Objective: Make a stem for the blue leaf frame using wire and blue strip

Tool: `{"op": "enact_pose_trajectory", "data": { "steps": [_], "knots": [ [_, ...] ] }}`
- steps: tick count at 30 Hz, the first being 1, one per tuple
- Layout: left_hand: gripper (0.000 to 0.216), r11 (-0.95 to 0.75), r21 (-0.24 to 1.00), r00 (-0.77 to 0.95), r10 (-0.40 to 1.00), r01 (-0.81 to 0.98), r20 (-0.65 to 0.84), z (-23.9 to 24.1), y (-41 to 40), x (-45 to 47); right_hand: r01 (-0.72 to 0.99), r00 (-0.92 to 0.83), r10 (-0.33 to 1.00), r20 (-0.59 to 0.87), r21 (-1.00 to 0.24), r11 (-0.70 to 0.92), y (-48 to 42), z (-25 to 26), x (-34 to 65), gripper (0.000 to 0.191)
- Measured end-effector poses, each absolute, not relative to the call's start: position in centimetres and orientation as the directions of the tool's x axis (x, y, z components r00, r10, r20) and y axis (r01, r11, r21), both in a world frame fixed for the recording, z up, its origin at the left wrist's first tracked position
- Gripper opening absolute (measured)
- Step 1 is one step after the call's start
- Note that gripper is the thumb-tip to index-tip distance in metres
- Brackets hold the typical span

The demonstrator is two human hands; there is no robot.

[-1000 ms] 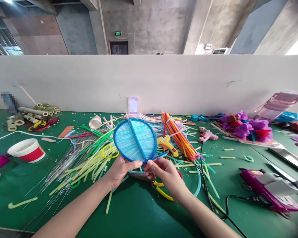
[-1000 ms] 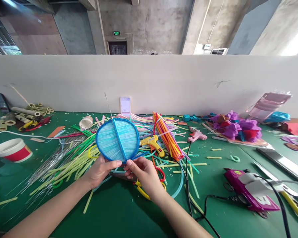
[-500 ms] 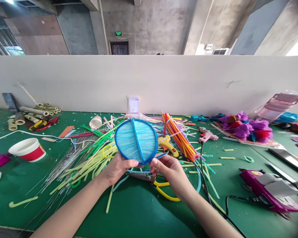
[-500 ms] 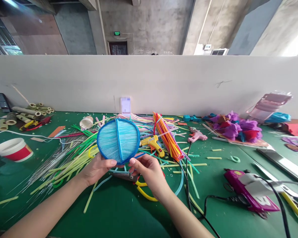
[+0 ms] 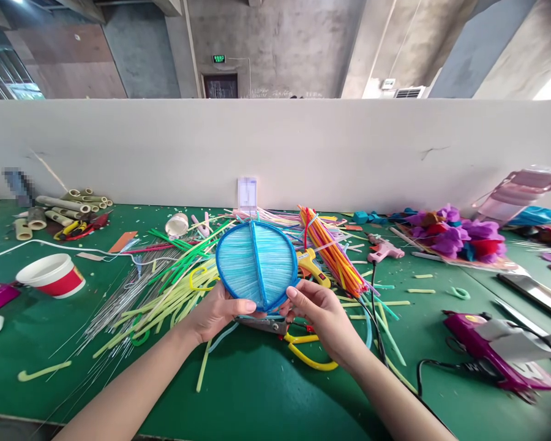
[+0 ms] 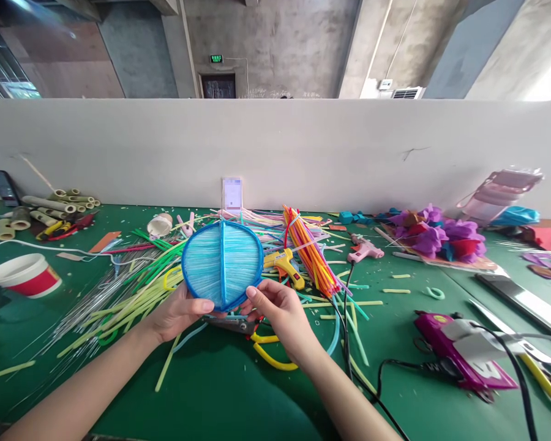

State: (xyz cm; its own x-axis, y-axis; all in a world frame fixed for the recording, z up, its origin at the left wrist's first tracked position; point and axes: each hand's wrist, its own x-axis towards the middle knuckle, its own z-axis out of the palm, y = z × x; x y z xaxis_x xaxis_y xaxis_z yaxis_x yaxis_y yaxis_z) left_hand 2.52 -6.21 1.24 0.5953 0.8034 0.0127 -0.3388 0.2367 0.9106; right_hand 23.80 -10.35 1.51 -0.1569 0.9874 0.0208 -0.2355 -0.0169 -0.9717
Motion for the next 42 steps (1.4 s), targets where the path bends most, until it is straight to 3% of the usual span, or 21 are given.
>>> {"op": "enact_pose_trajectory", "data": {
  "steps": [7,16,29,34,42],
  "knots": [
    [0.064,0.196,0.907,0.564,0.824,-0.373,0.054,1.3,-6.4,3.7,-0.206,-0.036,0.999,0.04,-0.978,0.032,-10.6,1.5,23.1,0.036],
    [0.066,0.019,0.951,0.358,0.928,-0.309,0.098,0.3,-6.7,5.3,-0.181,0.049,0.996,0.079,-0.98,0.087,-10.5,0.9,22.7,0.036],
    [0.071,0.101,0.935,0.468,0.881,-0.34,0.075,0.7,-6.3,4.2,-0.178,-0.047,0.994,0.1,-0.98,0.09,-10.7,1.1,22.9,0.036],
    [0.072,0.097,0.924,0.472,0.876,-0.37,0.097,0.4,-6.3,4.1,-0.182,-0.067,0.997,0.046,-0.983,0.033,-10.7,1.1,23.2,0.034],
    [0.034,-0.01,0.935,0.38,0.912,-0.355,0.155,0.6,-6.0,4.2,-0.258,-0.047,0.999,-0.021,-0.966,-0.033,-10.3,0.7,23.1,0.038]
  ]
}}
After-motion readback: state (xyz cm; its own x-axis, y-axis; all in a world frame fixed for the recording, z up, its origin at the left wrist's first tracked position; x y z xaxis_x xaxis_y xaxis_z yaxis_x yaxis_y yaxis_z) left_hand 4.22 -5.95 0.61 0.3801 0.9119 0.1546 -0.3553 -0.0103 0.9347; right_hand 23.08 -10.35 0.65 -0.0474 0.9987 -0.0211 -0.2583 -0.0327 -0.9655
